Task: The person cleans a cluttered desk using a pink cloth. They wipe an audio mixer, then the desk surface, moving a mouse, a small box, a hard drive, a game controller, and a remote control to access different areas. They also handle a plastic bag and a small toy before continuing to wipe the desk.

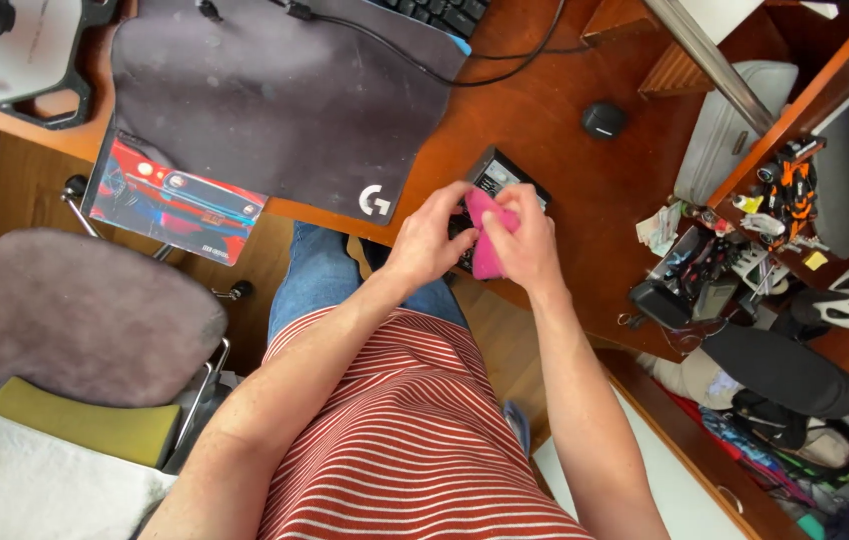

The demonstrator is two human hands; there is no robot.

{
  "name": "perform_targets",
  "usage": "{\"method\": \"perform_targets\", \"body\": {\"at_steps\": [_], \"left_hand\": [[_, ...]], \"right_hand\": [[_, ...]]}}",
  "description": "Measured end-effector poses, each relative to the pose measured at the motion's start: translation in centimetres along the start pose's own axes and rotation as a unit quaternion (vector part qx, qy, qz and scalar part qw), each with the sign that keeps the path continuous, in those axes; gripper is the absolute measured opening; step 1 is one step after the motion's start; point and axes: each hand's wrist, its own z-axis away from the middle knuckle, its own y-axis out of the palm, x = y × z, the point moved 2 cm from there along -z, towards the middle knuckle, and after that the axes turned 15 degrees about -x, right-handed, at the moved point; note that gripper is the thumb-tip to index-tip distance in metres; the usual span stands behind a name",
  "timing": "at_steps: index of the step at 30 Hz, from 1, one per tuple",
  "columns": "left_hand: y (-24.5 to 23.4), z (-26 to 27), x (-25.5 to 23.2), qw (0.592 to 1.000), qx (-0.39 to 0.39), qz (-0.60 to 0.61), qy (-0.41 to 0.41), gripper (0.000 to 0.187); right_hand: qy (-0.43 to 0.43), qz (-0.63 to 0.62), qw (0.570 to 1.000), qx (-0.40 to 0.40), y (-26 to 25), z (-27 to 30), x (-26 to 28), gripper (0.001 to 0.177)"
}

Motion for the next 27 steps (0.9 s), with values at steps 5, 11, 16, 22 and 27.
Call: {"method": "perform_targets", "body": {"at_steps": [5, 11, 16, 22, 27], "left_hand": [[0.8, 0.2, -1.9, 0.984, 0.150, 0.090, 0.026, 0.046], [2.9, 2.2, -3.1, 0.963, 0.245, 0.055, 0.093, 0.006], [5.0, 2.8, -3.7, 0.954, 0.273, -0.017, 0.124, 0.006], [8.4, 3.3, -0.5, 0.929, 0.154, -0.244, 0.233, 0.004], [9.5, 1.9, -2.9, 0.984, 0.035, -0.095, -0.144, 0.011]], "right_hand": [[0.009, -0.057, 0.998, 0.030, -3.0, 3.9, -5.3, 0.031], [0.009, -0.071, 0.992, 0.103, -5.3, 8.0, -7.5, 0.027], [0.055, -0.141, 0.983, 0.100, -5.3, 9.4, -11.2, 0.022], [0.022, -0.125, 0.992, 0.010, -4.7, 7.2, -11.6, 0.027], [0.020, -0.113, 0.985, -0.130, -1.3, 5.9, -14.7, 0.024]]}}
